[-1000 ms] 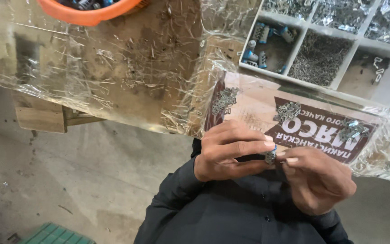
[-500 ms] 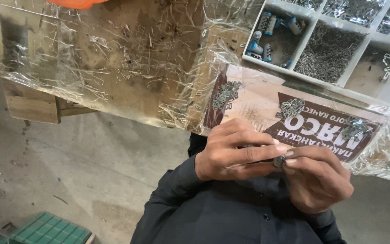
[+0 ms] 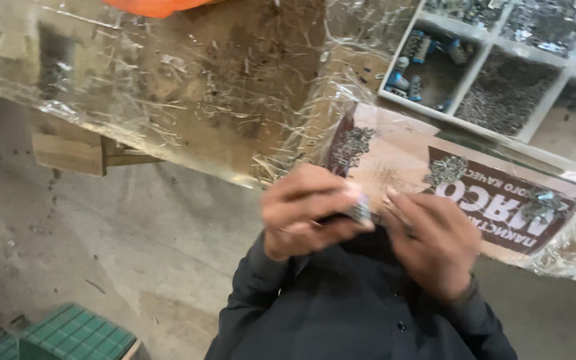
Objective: The person picks small plastic connector components from a compartment box and an orange basket and fits them together by hand, pressing parts into place one at a time. Assembled connectors are set aside on the table as the person continues fitting more pieces.
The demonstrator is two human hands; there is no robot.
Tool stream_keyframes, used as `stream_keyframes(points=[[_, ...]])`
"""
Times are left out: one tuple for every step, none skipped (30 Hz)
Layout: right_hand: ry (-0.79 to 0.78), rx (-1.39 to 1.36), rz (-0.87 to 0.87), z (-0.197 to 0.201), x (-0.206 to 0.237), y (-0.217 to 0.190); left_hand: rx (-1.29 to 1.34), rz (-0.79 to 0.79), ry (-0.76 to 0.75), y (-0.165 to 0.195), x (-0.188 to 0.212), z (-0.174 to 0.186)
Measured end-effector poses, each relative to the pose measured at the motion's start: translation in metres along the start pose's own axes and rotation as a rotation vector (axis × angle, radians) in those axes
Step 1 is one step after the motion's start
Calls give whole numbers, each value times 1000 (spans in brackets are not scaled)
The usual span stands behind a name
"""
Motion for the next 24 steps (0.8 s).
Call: stream_keyframes(points=[[-14, 290, 133, -7, -6, -8, -36, 23, 53, -2, 2, 11], [-37, 291, 135, -12, -12, -10, -94, 38, 84, -2, 4, 21], [-59, 294, 136, -15, -17, -11, -149, 53, 115, -1, 6, 29], [-82, 299, 141, -17, -22, -11, -203, 67, 150, -1, 8, 35], [-113, 315, 149, -21, -26, -11, -202, 66, 168, -1, 9, 38], [-143, 334, 151, -24, -30, -11, -196, 65, 183, -1, 10, 39], [-172, 353, 151, -26, -31, -10, -188, 64, 196, -1, 10, 39], [-173, 367, 171, -25, -30, -9, -180, 55, 188, -1, 9, 36], [-174, 380, 187, -23, -28, -7, -170, 48, 178, -1, 8, 33], [-174, 394, 201, -21, -24, -4, -160, 40, 165, -1, 7, 28], [-179, 334, 247, -16, -19, -1, -128, 41, 143, -2, 5, 24], [-185, 276, 295, -8, -12, 4, -96, 40, 123, -2, 4, 19], [-192, 219, 348, -2, -5, 9, -66, 38, 109, -3, 2, 14], [-163, 132, 357, 4, 1, 14, -59, 29, 82, -3, 0, 9], [-137, 44, 366, 9, 7, 20, -54, 22, 58, -3, -2, 3], [-111, -48, 370, 13, 14, 24, -48, 18, 29, -2, -3, -3], [-41, -310, 286, 18, 18, 29, -23, 26, 6, -1, -4, -9], [34, -569, 196, 21, 21, 34, 4, 34, -20, 0, -5, -16], [113, -826, 103, 24, 24, 39, 32, 40, -48, 1, -6, -23], [179, -650, 15, 27, 27, 40, 41, 32, -56, 2, -8, -29], [245, -474, -71, 31, 30, 38, 50, 23, -66, 4, -9, -35], [282, -419, -116, 35, 30, 36, 57, 13, -75, 5, -10, -39], [317, -365, -163, 39, 31, 33, 56, 8, -93, 6, -11, -44], [325, -433, -169, 42, 28, 30, 53, 1, -111, 7, -13, -48]])
Point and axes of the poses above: each hand's wrist, its own x-axis away from the middle knuckle, its own z-axis out of the back of the hand, y = z × x, the point moved 4 cm from there along -x, towards the middle knuckle, and after that the axes turned 3 degrees about -x, right-handed, at the moved point
